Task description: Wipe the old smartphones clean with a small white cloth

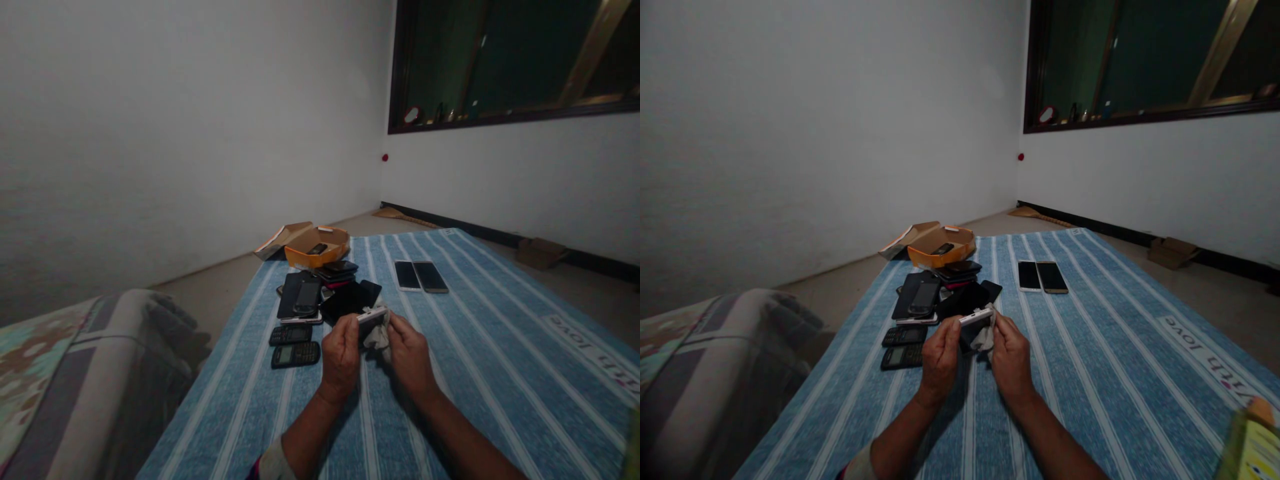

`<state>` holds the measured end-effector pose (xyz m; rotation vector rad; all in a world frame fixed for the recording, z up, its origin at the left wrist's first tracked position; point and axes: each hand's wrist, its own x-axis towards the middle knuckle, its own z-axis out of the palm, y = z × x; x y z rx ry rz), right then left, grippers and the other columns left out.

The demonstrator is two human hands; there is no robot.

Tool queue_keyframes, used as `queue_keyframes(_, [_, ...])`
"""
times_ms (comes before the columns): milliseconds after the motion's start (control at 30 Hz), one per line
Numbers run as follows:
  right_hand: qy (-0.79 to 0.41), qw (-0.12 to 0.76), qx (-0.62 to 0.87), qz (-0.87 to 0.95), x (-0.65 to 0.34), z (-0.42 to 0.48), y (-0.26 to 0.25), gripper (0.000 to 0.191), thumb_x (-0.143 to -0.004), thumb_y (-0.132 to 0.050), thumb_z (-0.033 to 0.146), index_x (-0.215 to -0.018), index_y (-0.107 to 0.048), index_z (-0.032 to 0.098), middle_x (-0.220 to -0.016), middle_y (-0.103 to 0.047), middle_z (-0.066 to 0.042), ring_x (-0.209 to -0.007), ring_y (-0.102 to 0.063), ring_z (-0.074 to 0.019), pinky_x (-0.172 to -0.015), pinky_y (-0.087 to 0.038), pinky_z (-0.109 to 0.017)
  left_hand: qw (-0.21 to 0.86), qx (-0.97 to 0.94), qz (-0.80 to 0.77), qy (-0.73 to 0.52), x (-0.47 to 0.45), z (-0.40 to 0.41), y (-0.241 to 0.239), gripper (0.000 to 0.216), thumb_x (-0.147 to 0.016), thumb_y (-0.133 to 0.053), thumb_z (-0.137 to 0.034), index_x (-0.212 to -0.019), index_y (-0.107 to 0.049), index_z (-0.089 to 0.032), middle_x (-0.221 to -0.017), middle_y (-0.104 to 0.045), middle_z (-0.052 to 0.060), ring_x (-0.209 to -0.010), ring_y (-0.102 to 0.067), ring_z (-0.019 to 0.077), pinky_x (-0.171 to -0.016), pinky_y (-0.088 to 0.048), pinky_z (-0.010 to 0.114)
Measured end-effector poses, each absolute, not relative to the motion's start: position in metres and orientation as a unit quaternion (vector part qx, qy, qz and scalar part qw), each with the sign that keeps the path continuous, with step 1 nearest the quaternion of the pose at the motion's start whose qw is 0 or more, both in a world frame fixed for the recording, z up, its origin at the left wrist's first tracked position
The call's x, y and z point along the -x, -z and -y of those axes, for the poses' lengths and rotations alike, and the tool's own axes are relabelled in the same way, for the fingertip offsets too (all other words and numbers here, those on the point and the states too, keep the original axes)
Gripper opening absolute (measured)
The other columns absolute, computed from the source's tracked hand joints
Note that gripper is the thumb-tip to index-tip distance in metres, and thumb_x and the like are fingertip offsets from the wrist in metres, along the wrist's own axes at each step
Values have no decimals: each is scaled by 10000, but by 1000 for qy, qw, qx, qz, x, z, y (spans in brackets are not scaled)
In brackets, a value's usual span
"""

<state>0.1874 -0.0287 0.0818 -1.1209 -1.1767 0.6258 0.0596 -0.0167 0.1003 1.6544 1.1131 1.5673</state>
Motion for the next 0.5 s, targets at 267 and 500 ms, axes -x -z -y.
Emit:
queue_keyframes(267, [-271,624,506,530,-186,22,-59,337,-874,-499,298,-1062,-758,192,-934,-737,-66,-866,-696,-214,-782,-562,-342,277,-629,-423,-590,-59,15,-98,351,-958,-480,-418,-911,-711,-157,-830,-726,54,-774,-672,189,-715,-522,278])
queue_keyframes(500, [-258,642,494,527,-187,25,-70,349,-906,-499,321,-1137,-736,211,-1100,-734,-80,-1022,-687,-233,-926,-547,-396,277,-636,-428,-579,-59,17,-101,348,-961,-473,-405,-904,-717,-163,-837,-728,57,-778,-669,190,-729,-522,282])
